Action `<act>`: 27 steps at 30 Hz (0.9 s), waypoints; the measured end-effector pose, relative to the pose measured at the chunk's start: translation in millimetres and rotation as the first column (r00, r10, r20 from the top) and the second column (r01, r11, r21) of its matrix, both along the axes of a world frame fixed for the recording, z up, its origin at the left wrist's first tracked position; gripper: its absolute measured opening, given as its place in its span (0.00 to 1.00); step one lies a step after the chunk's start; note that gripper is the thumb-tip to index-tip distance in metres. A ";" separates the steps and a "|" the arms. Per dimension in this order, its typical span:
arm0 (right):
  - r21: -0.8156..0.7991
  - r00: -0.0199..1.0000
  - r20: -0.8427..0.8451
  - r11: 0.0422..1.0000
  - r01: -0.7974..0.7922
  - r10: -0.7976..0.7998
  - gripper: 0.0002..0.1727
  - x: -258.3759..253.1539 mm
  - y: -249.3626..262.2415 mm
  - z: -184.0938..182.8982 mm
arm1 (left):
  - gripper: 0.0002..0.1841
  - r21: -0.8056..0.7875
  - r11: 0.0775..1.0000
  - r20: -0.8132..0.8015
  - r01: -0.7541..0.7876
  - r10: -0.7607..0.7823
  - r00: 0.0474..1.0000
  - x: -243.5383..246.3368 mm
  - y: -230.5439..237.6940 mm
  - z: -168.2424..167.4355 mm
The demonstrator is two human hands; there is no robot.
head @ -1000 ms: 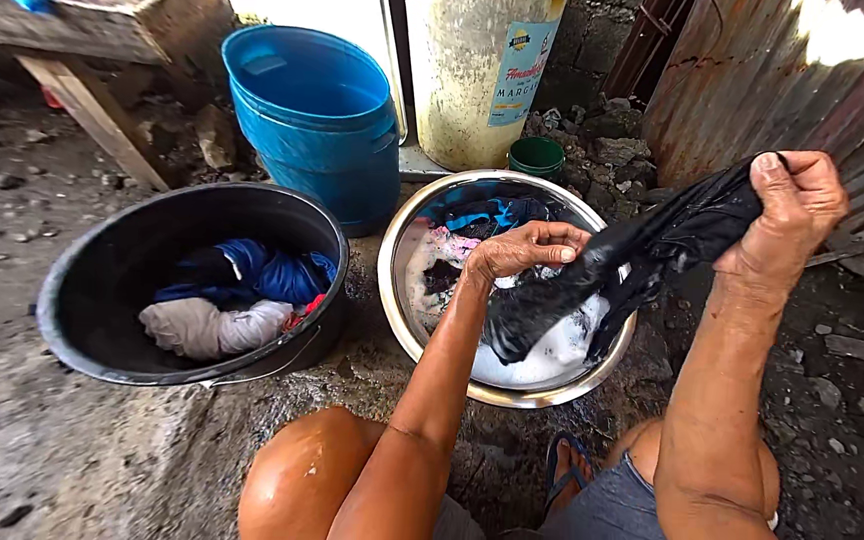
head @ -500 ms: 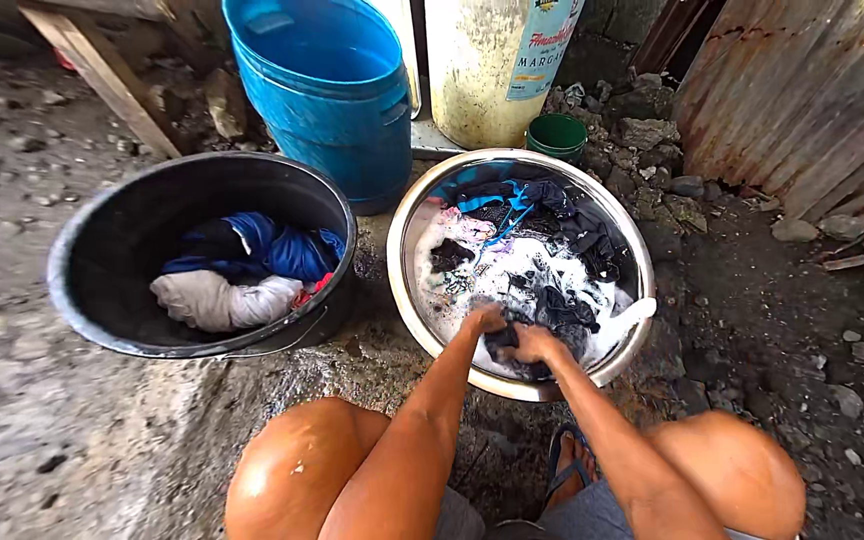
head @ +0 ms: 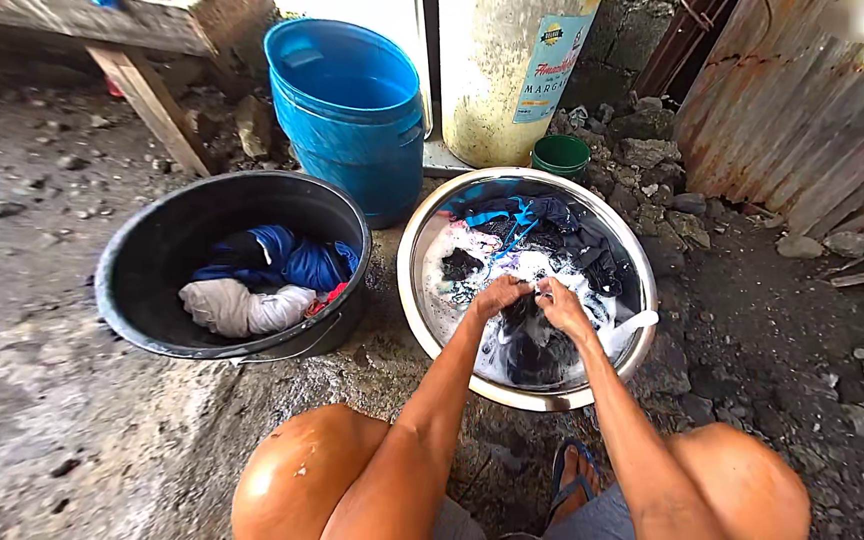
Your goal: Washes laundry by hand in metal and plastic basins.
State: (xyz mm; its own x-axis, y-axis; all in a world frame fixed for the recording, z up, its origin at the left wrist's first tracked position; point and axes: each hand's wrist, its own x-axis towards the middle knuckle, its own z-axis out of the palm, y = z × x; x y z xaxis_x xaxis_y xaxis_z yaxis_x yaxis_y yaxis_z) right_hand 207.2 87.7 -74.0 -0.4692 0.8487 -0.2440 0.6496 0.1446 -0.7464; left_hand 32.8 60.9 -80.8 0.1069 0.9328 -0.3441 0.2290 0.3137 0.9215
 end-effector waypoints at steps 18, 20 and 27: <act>0.175 0.719 -0.681 0.984 -0.019 0.135 0.09 43.5 -23.5 114.6 | 0.35 -0.383 0.810 -0.594 0.444 -0.584 0.554 37.0 -8.5 23.8; 0.150 0.856 -0.364 0.930 -0.336 0.367 0.12 36.7 -42.5 109.3 | 0.31 -0.380 0.882 -0.700 0.279 -0.471 0.537 12.8 -3.8 24.9; -0.325 0.616 0.603 0.861 -0.390 0.507 0.43 -12.3 -81.9 58.7 | 0.28 -0.260 0.958 -0.854 0.119 -0.285 0.435 -43.7 29.3 25.4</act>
State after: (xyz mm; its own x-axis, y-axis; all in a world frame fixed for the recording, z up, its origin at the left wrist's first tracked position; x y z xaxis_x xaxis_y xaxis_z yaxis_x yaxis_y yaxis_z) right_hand 194.8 5.8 -15.3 -0.4533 0.5018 -0.7367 0.8544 0.4801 -0.1987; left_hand -10.9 90.2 -55.4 -0.1493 0.8596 -0.4886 0.9594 0.2456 0.1388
